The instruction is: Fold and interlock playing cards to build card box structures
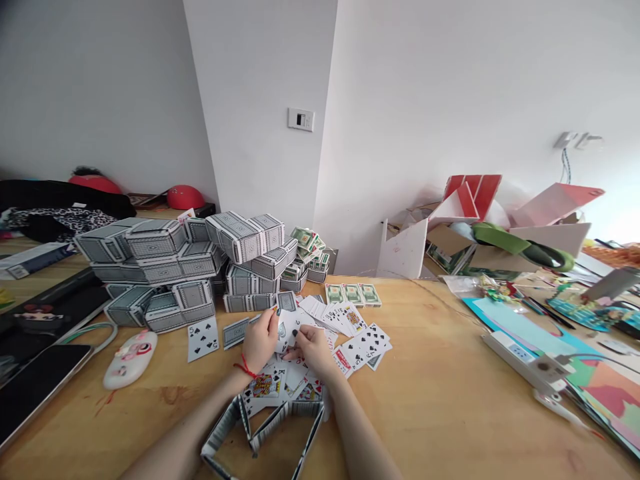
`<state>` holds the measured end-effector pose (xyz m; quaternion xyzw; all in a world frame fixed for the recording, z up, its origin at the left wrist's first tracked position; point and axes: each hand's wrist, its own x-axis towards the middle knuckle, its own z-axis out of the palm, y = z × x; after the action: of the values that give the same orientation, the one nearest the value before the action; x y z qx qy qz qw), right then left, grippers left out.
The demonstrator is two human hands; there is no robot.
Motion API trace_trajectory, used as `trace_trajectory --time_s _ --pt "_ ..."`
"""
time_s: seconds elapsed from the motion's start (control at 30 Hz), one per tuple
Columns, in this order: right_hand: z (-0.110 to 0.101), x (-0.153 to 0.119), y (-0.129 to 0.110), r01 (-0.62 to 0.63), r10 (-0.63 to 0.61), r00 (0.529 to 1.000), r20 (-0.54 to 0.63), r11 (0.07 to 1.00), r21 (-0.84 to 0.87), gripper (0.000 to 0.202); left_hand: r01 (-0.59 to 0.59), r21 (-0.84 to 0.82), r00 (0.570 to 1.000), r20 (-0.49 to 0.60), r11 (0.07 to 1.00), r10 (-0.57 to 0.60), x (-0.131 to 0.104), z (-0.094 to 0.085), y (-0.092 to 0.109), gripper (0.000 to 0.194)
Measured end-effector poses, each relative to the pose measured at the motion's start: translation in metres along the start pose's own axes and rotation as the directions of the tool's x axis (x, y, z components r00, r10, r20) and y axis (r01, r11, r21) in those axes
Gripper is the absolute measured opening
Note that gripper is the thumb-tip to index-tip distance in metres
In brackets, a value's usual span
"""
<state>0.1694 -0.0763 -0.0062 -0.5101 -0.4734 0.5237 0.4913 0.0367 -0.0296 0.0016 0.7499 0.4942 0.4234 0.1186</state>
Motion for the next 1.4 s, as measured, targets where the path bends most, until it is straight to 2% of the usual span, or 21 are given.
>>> trace_trajectory --time_s 0.17,0.33,0.43,0.57,0.67,0.73,0.87,1.07,1.23,1.4 --pt "0.004 -0.002 -0.003 0.031 -0.031 0.998 -0.050 1.000 0.004 0.031 -0.045 0.016 0.999 -0.020 0.999 0.045 -0.003 -0.003 0.004 0.021" --pt "0.013 -0.003 -0.007 0.052 -0.057 0.988 -0.142 0.998 -0.039 0.027 -0.147 -0.026 0.989 0.031 0.989 0.147 -0.007 -0.006 0.010 0.025" --pt "0.014 -0.003 -0.012 0.063 -0.070 0.983 -0.172 0.997 -0.043 0.028 -0.150 -0.052 0.988 0.028 0.987 0.152 -0.007 -0.008 0.009 0.025" --pt "0.005 -0.005 -0.019 0.064 -0.061 0.995 -0.075 0.997 0.037 0.031 -0.064 -0.070 0.997 -0.048 0.996 0.061 -0.002 -0.011 0.004 0.024" --pt "-0.006 -0.006 -0.019 0.002 -0.015 0.998 0.062 0.980 0.199 0.032 -0.029 -0.100 0.997 -0.067 0.995 0.022 0.002 -0.012 0.003 0.022" --pt "-0.011 -0.005 -0.018 -0.045 0.015 0.993 0.114 0.964 0.262 0.034 -0.021 -0.123 0.998 -0.060 0.992 0.013 0.002 -0.013 0.004 0.022" --pt "-0.013 -0.002 -0.013 -0.062 0.035 0.993 0.112 0.968 0.242 0.036 -0.019 -0.162 1.000 -0.026 0.987 0.015 0.000 -0.013 0.006 0.023" --pt "-0.005 0.003 -0.006 -0.050 0.041 0.998 0.051 0.980 0.191 0.035 -0.028 -0.207 0.997 0.063 0.978 0.042 -0.006 -0.013 0.013 0.022" --pt "-0.007 0.005 -0.002 -0.061 0.061 0.998 0.002 0.986 0.158 0.037 -0.023 -0.247 0.986 0.156 0.969 0.064 -0.006 -0.012 0.016 0.023" --pt "-0.010 0.002 -0.004 -0.090 0.089 0.996 0.011 0.987 0.136 0.038 -0.029 -0.310 0.966 0.235 0.950 0.107 -0.004 -0.010 0.015 0.024"
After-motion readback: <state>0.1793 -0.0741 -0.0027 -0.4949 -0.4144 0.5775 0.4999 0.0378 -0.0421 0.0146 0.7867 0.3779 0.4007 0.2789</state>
